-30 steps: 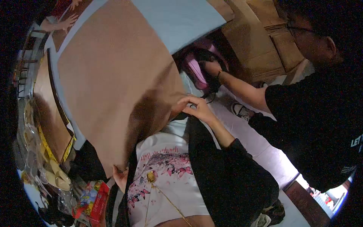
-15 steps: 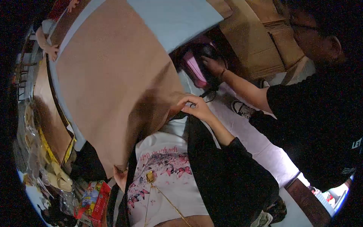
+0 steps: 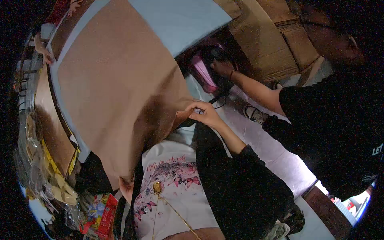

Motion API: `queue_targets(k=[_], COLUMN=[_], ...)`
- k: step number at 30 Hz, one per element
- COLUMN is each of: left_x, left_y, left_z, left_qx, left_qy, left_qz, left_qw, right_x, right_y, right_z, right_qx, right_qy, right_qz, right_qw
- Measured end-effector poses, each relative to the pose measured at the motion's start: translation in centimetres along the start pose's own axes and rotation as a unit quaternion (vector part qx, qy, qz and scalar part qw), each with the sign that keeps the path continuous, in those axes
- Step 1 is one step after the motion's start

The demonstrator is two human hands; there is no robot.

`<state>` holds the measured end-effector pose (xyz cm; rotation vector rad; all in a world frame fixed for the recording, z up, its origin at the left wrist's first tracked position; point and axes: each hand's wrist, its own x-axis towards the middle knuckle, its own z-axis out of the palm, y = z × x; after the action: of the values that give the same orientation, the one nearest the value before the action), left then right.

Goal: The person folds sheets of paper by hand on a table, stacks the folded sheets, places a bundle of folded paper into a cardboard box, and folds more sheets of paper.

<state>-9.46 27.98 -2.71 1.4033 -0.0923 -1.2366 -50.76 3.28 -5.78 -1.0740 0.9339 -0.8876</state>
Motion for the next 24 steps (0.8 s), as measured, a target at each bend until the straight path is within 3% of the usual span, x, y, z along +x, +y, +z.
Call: queue_targets(k=[4,10,12,13,15,16,18,20,22,24], left_x=[-0.5,0.0,-0.1,-0.1,-0.1,-0.1,0.2,-0.2,0.2,-0.8], left_y=[0.0,1.0,0.9,0.7,0.2,-0.1,0.4,-0.2,0.1,0.6], left_z=[0.9,1.3,1.8,1.5,0.8,0.4,2.2,1.0,3.6,5.5], left_qx=[0.071,-0.096,-0.127,-0.126,-0.016,0.020,-0.148,-0.032,-0.243,-0.252], left_qy=[-0.022,0.006,0.113,0.114,0.048,0.030,0.130,0.119,0.146,0.186], left_qz=[0.073,-0.083,-0.066,-0.064,0.007,0.034,-0.068,-0.008,-0.089,-0.064], left_qw=[0.995,0.992,0.983,0.983,0.999,0.999,0.978,0.992,0.955,0.948], right_x=[0.0,0.1,0.1,0.2,0.6,0.5,1.0,1.6,2.2,2.2], right_y=[0.3,0.6,-0.3,-0.1,-0.1,-0.3,-0.6,-2.0,-4.3,-5.6], right_z=[-0.1,0.0,0.3,0.2,0.0,-0.1,-1.3,-1.6,-2.2,-3.6], right_qx=[-0.002,-0.008,-0.029,-0.028,-0.198,-0.174,-0.299,-0.302,-0.299,-0.388], right_qy=[0.001,-0.005,0.008,0.006,0.046,0.058,0.082,0.086,0.054,-0.003], right_qz=[0.002,-0.009,-0.015,-0.015,-0.124,-0.115,-0.201,-0.240,-0.251,-0.241], right_qw=[1.000,1.000,0.999,0.999,0.971,0.976,0.929,0.918,0.919,0.889])
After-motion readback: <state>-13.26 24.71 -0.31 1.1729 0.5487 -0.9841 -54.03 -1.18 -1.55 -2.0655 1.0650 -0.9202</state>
